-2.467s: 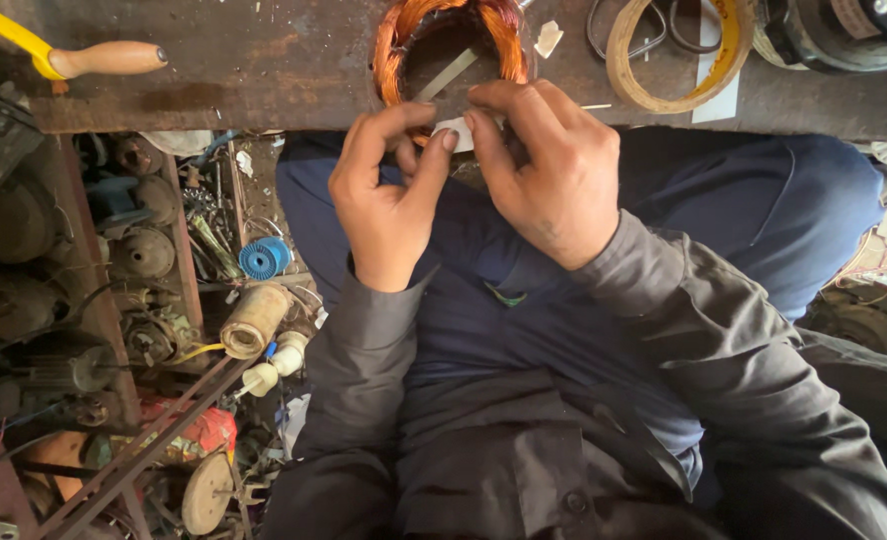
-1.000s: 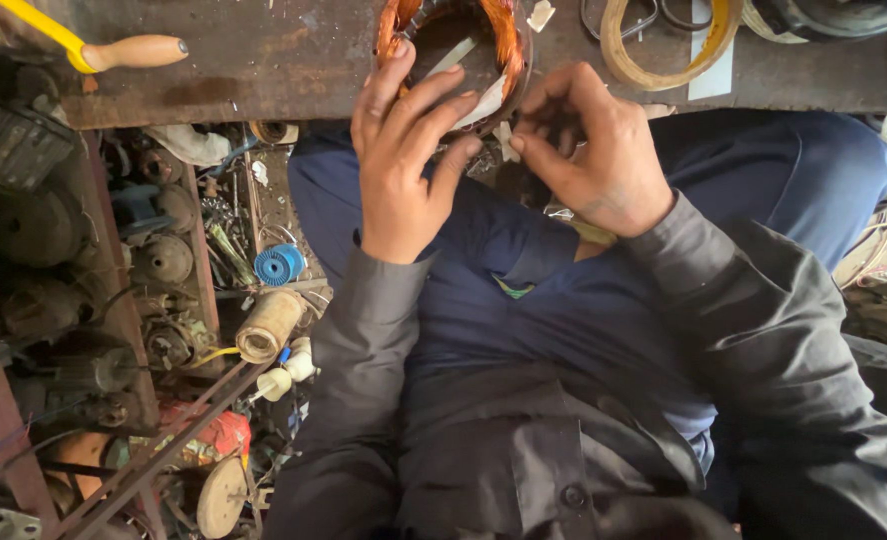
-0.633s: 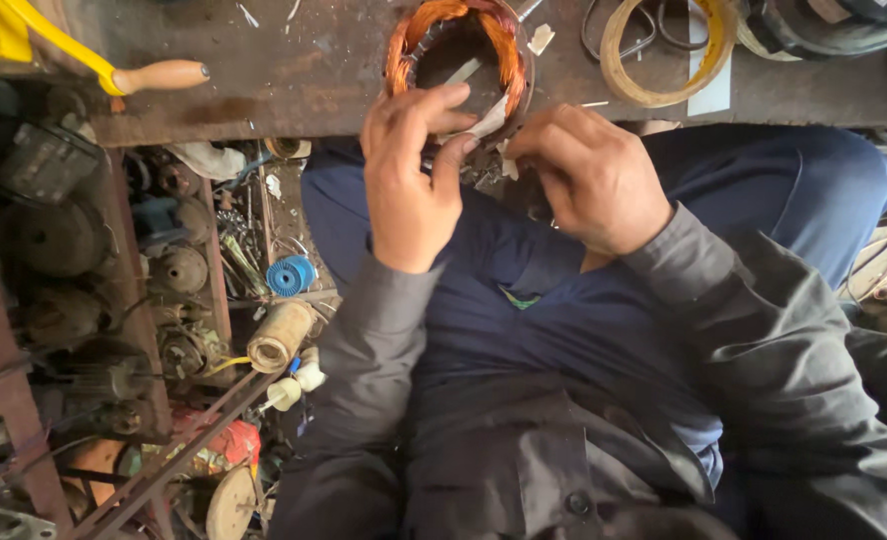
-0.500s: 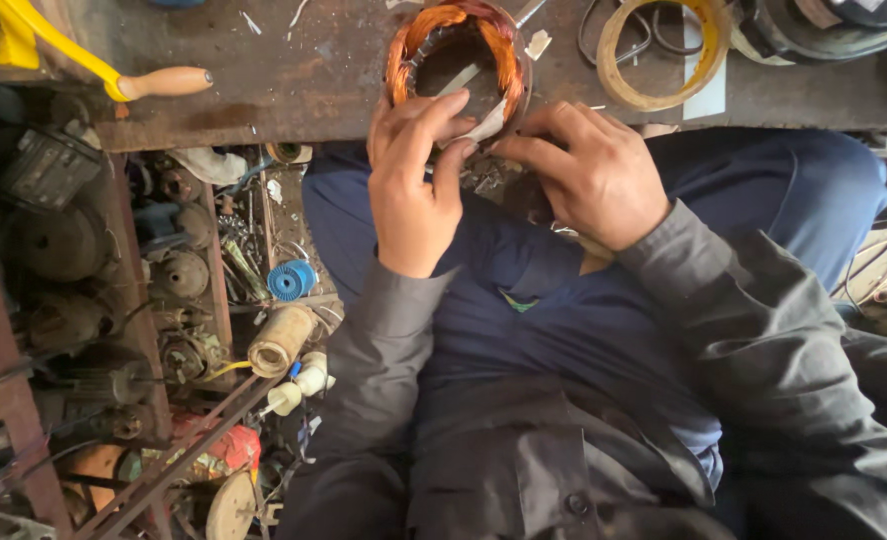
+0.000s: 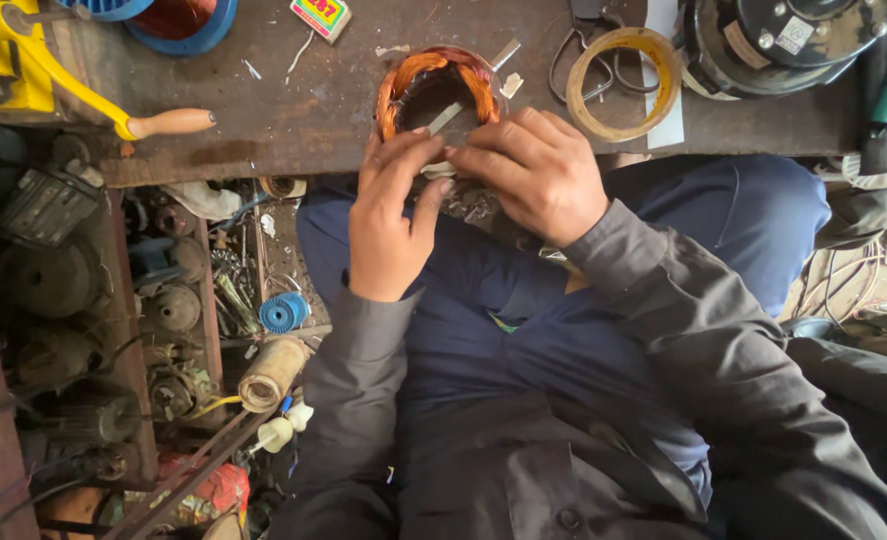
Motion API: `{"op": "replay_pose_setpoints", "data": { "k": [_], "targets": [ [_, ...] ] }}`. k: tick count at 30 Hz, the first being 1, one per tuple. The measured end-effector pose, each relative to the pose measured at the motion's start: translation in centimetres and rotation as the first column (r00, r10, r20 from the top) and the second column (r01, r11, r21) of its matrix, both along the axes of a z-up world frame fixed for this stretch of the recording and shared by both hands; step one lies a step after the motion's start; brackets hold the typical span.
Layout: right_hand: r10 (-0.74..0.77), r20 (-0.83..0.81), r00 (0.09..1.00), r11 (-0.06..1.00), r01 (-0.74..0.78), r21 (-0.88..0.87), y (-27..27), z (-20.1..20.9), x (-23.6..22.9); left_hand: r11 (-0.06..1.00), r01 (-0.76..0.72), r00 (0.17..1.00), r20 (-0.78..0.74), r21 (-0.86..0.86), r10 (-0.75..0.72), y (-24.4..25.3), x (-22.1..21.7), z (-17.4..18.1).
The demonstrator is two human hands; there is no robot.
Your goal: The person is repairing a motor stator by hand. They wrap copper wire around the stator core, apply insulating tape to the windings, and use a wooden tool to press the wire into place.
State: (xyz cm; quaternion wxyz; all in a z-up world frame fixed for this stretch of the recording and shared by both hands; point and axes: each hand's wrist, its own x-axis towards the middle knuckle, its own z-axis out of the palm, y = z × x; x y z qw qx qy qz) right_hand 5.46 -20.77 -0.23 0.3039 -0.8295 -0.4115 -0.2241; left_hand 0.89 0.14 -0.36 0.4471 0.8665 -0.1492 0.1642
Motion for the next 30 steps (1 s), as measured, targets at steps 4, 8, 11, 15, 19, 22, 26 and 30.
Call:
{"op": "replay_pose_setpoints", "data": {
  "k": [4,8,11,15,19,22,26,30],
  "targets": [
    [0.016,-0.089,0.996,0.993,-0.006,0.115,0.1,-0.3,0.0,0.995,-0.041,0.987,0.158,0.087,0.027,-0.3,0.1,-1.2],
    [0.024,-0.093,0.995,0.998,-0.018,0.061,-0.2,0.0,0.3,0.998,-0.019,0.981,0.192,0.061,0.007,-0.1,0.5,-1.4],
    [0.029,-0.06,0.998,0.999,-0.03,-0.022,-0.4,0.4,0.5,0.999,0.026,0.985,0.168,0.044,-0.033,0.2,0.5,-0.7],
    [0.032,-0.072,0.997,0.999,-0.032,0.0,-0.5,0.5,0.6,1.0,0.009,0.999,0.05,0.007,-0.009,0.1,0.4,0.4],
    [0.048,-0.154,0.987,0.995,-0.034,0.093,-0.2,0.2,1.0,1.0,-0.014,1.0,-0.002,-0.006,0.014,0.1,0.8,0.7],
    [0.041,-0.194,0.98,0.995,-0.023,0.094,-0.1,-0.1,1.1,0.999,-0.04,0.999,-0.023,0.004,0.04,-0.2,0.8,0.6],
    [0.048,-0.294,0.955,0.992,-0.01,0.129,-0.2,0.4,0.8,1.0,-0.001,0.999,0.043,-0.001,0.001,-0.3,0.9,1.0],
    [0.095,-0.32,0.943,0.983,-0.039,0.177,-0.3,0.1,0.7,1.0,-0.009,0.999,0.052,0.007,0.008,-0.3,0.6,0.4]
  ]
}}
